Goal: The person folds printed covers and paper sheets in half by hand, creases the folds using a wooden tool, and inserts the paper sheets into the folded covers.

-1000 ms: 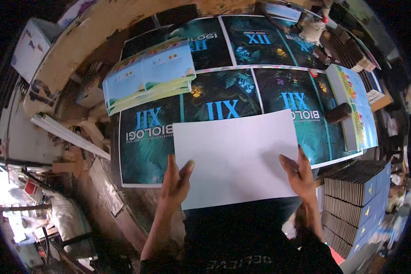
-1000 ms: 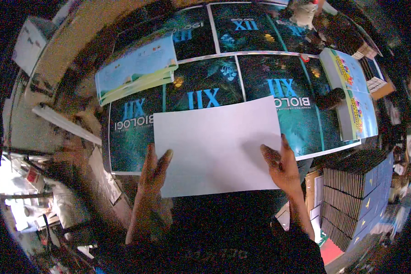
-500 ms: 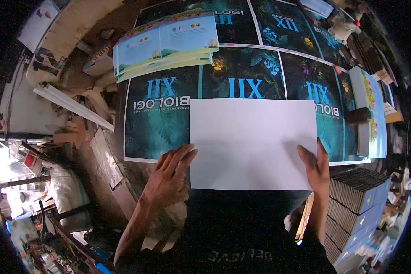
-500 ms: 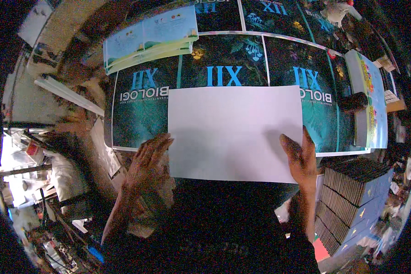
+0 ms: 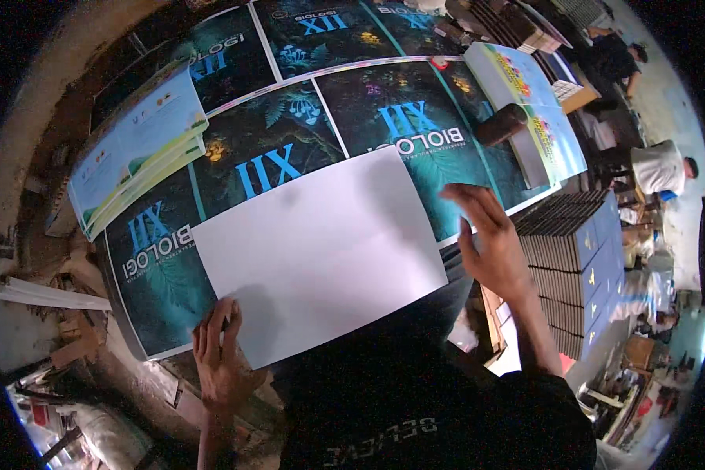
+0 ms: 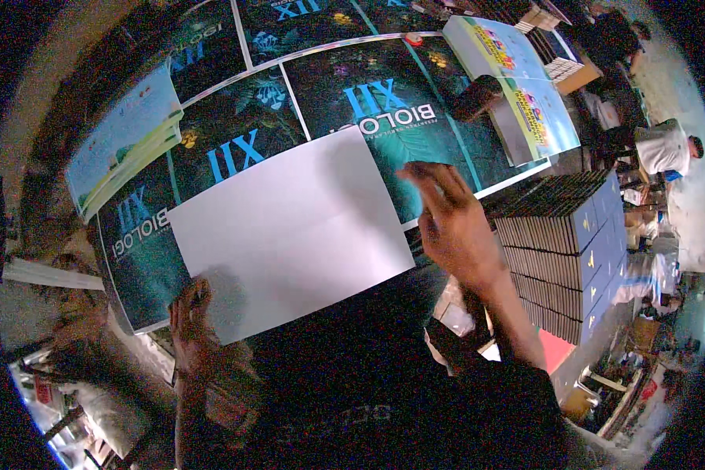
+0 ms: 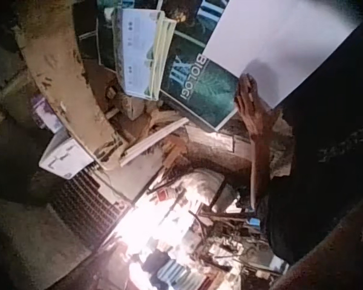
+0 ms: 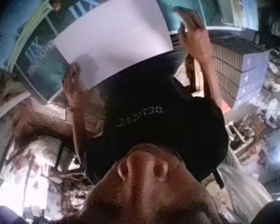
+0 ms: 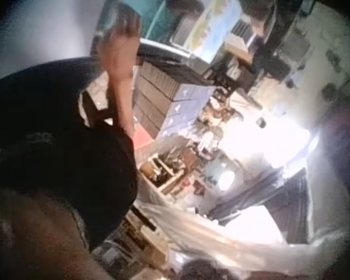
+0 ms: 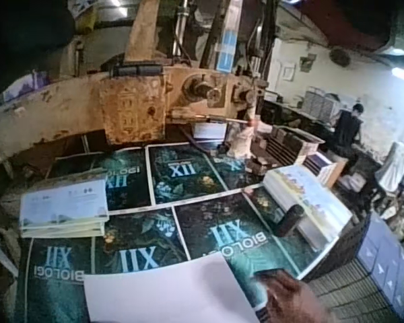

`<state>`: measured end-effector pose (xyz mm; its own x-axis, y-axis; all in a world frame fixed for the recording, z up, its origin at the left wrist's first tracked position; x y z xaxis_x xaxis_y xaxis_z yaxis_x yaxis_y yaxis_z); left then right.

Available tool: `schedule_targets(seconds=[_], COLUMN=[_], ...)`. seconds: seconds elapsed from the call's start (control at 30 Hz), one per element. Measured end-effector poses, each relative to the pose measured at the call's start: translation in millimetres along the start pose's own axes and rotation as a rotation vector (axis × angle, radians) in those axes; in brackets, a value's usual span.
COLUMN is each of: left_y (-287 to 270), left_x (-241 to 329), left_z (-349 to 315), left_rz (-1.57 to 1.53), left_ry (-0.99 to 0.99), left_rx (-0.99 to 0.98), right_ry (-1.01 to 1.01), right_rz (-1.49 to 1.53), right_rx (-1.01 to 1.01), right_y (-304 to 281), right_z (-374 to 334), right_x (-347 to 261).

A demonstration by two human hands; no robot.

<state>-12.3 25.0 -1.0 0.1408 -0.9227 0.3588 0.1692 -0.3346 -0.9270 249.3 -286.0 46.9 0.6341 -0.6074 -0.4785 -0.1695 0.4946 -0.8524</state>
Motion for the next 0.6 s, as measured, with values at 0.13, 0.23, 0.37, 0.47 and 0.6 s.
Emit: schedule_targets(seconds=[0.13, 0.23, 0.37, 0.47, 0.6], left_y=[0.4, 5.7, 11.7, 8.5, 8.8], left_x=[-4.7, -12.8, -19.6, -18.7, -25.8], left_z=[1.8, 1.5, -2.7, -1.6, 3.6], left_rz=[-0.02, 0.0, 0.025, 0.035, -0.028], left_ry=[0.026, 0.048, 0.126, 0.097, 0.099], left_rx=[-0.006, 0.035, 0.063, 0.046, 0.096], right_ry=[-0.431, -0.538, -0.542, -0.601, -0.639], right_rz=[-0.345, -0.277, -0.223, -0.233, -0.18], right_rx=[-0.377, -0.405, -0.383, -0.337, -0.298], right_y=[1.4, 16.0, 23.2, 28.1, 25.7], right_z=[-17.9, -25.4, -23.6, -21.1, -12.8], right_x=[4.5, 14.0, 23.4, 31.1, 30.5])
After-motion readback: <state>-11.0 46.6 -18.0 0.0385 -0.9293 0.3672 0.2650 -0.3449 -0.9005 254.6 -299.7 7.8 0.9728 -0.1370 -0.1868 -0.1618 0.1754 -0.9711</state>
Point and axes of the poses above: each hand's wrist, its own z-axis towards the middle knuckle, its own y-axis out of the palm, x = y × z, the point moved 2 cm from there along z, towards the middle knuckle, and after that the axes turned 3 degrees about -y, right-handed, at the moved point
